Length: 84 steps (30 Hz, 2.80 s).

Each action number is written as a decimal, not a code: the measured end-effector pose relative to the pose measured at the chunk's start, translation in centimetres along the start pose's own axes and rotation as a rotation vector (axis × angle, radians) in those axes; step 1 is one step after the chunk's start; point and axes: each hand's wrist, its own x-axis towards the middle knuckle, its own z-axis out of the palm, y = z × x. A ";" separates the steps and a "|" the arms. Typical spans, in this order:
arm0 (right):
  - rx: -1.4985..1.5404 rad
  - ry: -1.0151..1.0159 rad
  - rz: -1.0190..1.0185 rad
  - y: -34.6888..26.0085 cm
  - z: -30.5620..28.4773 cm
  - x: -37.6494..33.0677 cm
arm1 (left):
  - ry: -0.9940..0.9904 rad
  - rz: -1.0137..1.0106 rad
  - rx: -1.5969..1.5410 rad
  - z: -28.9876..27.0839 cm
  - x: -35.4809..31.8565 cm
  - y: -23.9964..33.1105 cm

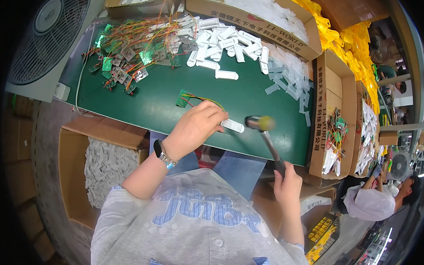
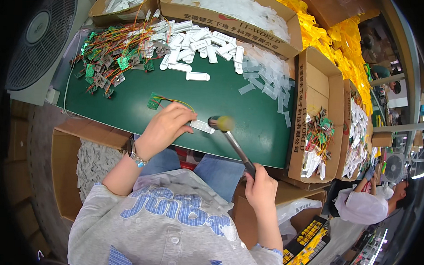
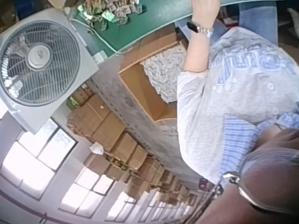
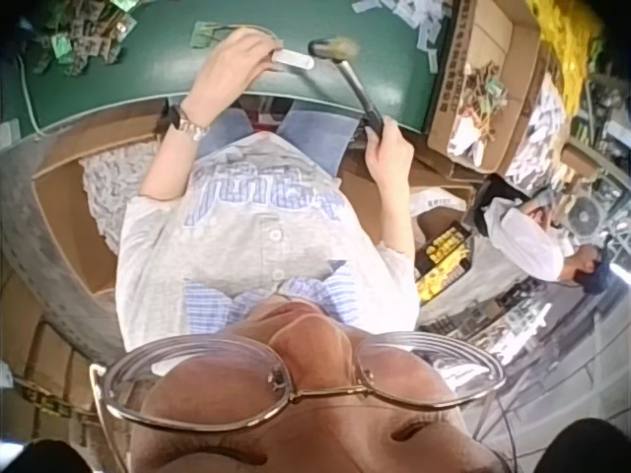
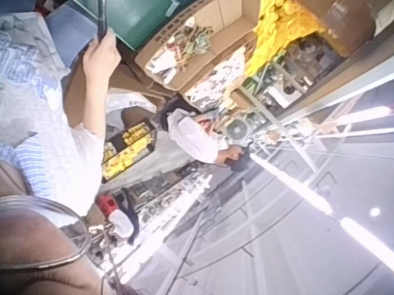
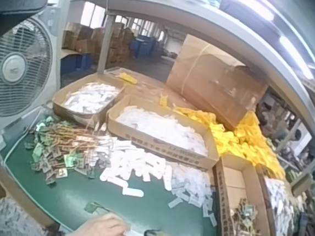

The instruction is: The person assembles small electronic modules by inserting PCBs and wires into white plastic housings, then tapping them into place with a hammer.

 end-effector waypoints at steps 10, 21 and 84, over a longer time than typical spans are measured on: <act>-0.004 -0.021 -0.090 -1.1 -0.3 2.5 | -0.011 -0.191 -0.119 0.4 -0.5 -0.2; 0.167 0.119 -0.137 1.0 1.0 5.4 | -0.040 -0.156 -0.118 0.4 -0.3 -0.2; 0.200 0.282 -0.536 -6.2 7.4 12.0 | 0.458 -0.508 -0.038 -16.6 14.0 -18.8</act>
